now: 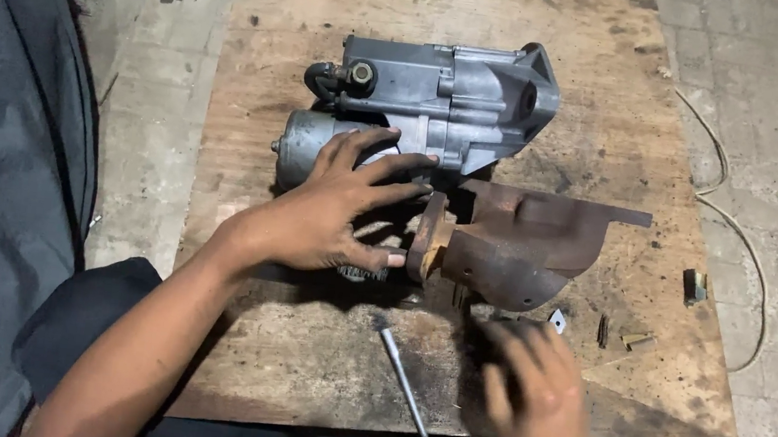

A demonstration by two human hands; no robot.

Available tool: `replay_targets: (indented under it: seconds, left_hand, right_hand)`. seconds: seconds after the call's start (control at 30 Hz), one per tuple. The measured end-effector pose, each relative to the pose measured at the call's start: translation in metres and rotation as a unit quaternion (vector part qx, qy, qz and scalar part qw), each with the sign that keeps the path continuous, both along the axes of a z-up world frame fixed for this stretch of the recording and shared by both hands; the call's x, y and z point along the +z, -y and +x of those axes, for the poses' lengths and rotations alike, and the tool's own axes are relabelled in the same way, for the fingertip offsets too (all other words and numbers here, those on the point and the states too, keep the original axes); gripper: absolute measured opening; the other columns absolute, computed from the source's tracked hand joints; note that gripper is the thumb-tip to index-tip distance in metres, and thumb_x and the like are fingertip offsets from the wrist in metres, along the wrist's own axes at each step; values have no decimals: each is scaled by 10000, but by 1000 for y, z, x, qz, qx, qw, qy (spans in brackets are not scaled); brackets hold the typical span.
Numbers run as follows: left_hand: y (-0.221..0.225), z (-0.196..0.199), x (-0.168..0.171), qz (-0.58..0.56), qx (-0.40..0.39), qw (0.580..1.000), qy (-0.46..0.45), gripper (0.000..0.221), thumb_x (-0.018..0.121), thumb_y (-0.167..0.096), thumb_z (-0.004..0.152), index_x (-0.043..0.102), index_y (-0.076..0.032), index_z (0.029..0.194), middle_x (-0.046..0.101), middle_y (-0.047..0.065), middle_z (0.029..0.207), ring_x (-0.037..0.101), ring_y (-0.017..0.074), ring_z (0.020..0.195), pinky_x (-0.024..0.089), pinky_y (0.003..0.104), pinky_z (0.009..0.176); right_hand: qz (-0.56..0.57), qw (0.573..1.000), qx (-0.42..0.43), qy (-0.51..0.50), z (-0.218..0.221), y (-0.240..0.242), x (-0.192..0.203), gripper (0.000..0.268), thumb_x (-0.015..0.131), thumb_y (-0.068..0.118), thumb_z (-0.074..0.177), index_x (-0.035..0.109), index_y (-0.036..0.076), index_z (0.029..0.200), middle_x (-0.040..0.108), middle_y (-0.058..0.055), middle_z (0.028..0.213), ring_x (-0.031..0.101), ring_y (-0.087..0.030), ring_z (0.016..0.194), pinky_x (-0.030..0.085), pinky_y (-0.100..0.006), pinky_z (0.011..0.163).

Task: Scrubbing and scraping rust from an exhaust manifold using a metal file on a workbench.

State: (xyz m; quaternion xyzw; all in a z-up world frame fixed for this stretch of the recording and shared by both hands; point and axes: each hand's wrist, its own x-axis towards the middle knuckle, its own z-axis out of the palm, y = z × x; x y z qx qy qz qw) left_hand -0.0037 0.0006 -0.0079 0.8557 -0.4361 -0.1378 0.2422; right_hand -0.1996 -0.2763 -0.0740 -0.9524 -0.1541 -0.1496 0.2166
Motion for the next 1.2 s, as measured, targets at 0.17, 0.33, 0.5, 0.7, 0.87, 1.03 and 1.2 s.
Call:
replay_targets:
  seconds: [0.17, 0.33, 0.5, 0.7, 0.87, 1.03, 1.2]
  left_hand:
    - [-1, 3, -5, -7, 3, 1000, 4, 944, 767, -568, 787, 394, -177, 1561, 173, 97, 1677, -21, 411, 1526, -54, 750, 1132]
    - [4, 2, 5, 2, 2, 1000, 16, 906, 705, -610, 813, 416, -164, 1548, 180, 123, 1665, -29, 442, 1513, -28, 765, 1121]
    - [5, -1, 0, -1, 2, 1000, 14, 900, 713, -591, 803, 411, -192, 1551, 176, 112, 1672, -22, 406, 1525, -59, 757, 1129]
    - [4, 0, -3, 8, 2, 1000, -3, 887, 717, -555, 831, 370, -198, 1566, 136, 100, 1681, -73, 391, 1532, -130, 714, 1136]
    - [5, -4, 5, 15, 6, 1000, -11, 878, 708, -558, 842, 375, -179, 1561, 148, 120, 1673, -71, 405, 1527, -127, 722, 1133]
    - [3, -1, 2, -1, -3, 1000, -6, 868, 673, -576, 860, 389, -136, 1553, 185, 138, 1666, -68, 402, 1527, -117, 706, 1144]
    - [4, -2, -1, -3, -15, 1000, 14, 862, 653, -582, 878, 380, -127, 1556, 180, 143, 1664, -75, 411, 1523, -115, 712, 1142]
  right_hand:
    - [-18, 982, -187, -21, 2, 35, 25, 232, 695, 156, 898, 714, 69, 1113, 683, -122, 876, 648, -273, 788, 543, -399, 699]
    - [-12, 936, -318, -149, 8, 41, 42, 244, 685, 272, 895, 751, 107, 1061, 779, -149, 967, 738, -372, 884, 555, -492, 736]
    - [-73, 928, -297, -214, 8, 27, 42, 707, 681, 614, 817, 623, 94, 1293, 577, -101, 485, 540, -211, 389, 448, -369, 377]
    - [-24, 906, -310, -287, 14, 21, 52, 642, 775, 492, 790, 653, 160, 1326, 806, -70, 957, 671, -205, 466, 606, -383, 561]
    - [-26, 913, -312, -261, 5, 35, 31, 479, 730, 349, 811, 695, 211, 1268, 793, -74, 1038, 743, -298, 980, 578, -454, 825]
    - [-90, 938, -296, -153, 2, 50, 5, 352, 716, 376, 837, 774, 157, 1107, 776, -102, 1026, 746, -306, 879, 610, -457, 739]
    - [-68, 976, -202, -42, -2, 61, -12, 354, 744, 264, 855, 723, 26, 1117, 603, -228, 1130, 611, -375, 1000, 565, -490, 804]
